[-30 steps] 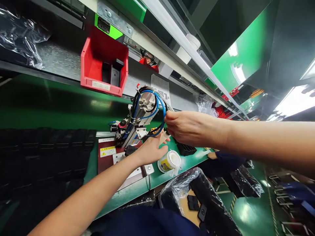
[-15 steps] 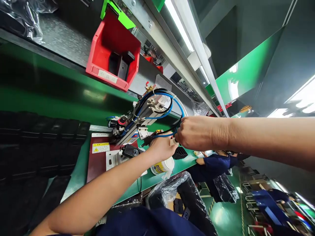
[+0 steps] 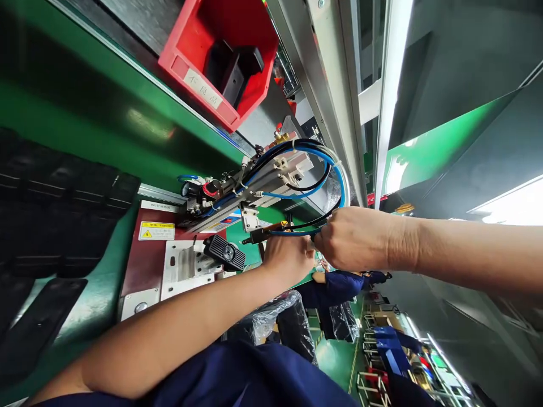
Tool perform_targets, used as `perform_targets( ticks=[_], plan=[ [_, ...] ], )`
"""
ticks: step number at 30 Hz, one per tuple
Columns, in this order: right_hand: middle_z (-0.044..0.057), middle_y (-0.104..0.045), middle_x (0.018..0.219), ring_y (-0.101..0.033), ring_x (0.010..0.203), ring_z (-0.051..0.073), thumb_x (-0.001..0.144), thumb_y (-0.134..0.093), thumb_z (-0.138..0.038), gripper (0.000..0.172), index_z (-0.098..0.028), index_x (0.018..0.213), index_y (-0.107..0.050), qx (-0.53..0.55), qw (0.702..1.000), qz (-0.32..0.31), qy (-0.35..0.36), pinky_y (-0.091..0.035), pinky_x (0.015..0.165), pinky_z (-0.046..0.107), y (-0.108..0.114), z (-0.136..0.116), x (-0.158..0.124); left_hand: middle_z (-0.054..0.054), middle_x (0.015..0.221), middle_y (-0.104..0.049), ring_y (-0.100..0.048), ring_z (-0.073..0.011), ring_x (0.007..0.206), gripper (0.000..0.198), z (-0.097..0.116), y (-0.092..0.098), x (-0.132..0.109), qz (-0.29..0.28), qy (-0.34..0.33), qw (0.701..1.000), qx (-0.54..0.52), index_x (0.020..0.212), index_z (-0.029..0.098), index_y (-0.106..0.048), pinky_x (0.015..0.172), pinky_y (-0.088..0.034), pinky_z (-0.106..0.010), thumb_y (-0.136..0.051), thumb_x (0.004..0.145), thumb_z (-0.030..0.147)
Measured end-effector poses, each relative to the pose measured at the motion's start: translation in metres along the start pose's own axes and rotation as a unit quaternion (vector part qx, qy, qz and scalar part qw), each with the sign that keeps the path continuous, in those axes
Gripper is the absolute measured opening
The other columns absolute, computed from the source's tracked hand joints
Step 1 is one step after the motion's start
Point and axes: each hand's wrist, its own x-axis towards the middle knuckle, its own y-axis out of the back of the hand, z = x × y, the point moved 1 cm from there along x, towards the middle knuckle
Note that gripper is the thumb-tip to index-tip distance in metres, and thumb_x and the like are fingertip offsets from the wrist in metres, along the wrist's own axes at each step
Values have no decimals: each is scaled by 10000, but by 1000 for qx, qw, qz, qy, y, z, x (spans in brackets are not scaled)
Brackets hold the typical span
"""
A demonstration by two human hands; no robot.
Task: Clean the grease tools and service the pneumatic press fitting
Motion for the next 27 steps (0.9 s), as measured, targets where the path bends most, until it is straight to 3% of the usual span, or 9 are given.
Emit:
perform_targets(
  ticks=[6, 9, 12, 16, 21, 24, 27],
  plan=[
    [76, -644, 662, -434, 550, 138, 871, -478, -54, 237, -135, 770, -677, -50, 996, 59, 51, -198, 553, 350, -10, -2, -10, -103, 892, -691, -637, -281, 904, 110, 3, 18, 4, -174, -26, 984, 25, 827, 197, -639, 763, -446, -331, -554, 776, 245],
    [57, -616, 606, -434, 518, 163, 860, -451, -77, 284, -199, 730, -672, -31, 994, 90, 46, -238, 541, 361, -10, 1, -10, -99, 861, -694, -642, -274, 879, 168, 4, 19, 7, -212, 6, 977, 36, 844, 193, -647, 722, -447, -309, -570, 780, 329],
    [56, -603, 576, -456, 521, 200, 825, -479, -144, 294, -274, 620, -646, 36, 996, 80, 25, -288, 544, 377, -8, 4, -6, -77, 664, -644, -635, -248, 714, 159, 5, 13, 8, -188, 24, 982, 12, 675, 192, -630, 634, -423, -304, -564, 764, 305],
    [72, -631, 617, -474, 546, 198, 827, -459, -180, 307, -275, 620, -663, 40, 997, 46, 38, -304, 562, 375, -5, 4, 0, -43, 431, -460, -571, -229, 550, 296, 4, 4, 3, -96, 51, 994, -35, 412, 197, -450, 578, -378, -329, -582, 677, 192],
    [63, -586, 555, -356, 481, 172, 908, -306, -222, 449, -281, 585, -611, 116, 986, 111, 41, -250, 559, 374, -10, 7, 4, -37, 409, -419, -567, -236, 565, 273, 1, -4, -2, -17, 59, 995, -79, 400, 200, -447, 595, -367, -343, -583, 628, 137],
    [53, -559, 535, -306, 474, 169, 947, -253, -305, 483, -277, 619, -606, 92, 988, 117, 44, -224, 555, 376, -17, 12, 5, -64, 441, -475, -583, -254, 575, 252, 1, -7, -2, -32, 67, 996, -50, 436, 191, -509, 573, -356, -347, -563, 681, 180],
    [41, -541, 513, -277, 469, 166, 967, -232, -295, 491, -263, 659, -614, 41, 983, 163, 75, -218, 542, 370, -21, 17, 4, -90, 510, -559, -604, -264, 590, 201, 2, -7, -1, -48, 79, 996, -18, 534, 182, -612, 564, -359, -345, -556, 723, 221]
  ],
)
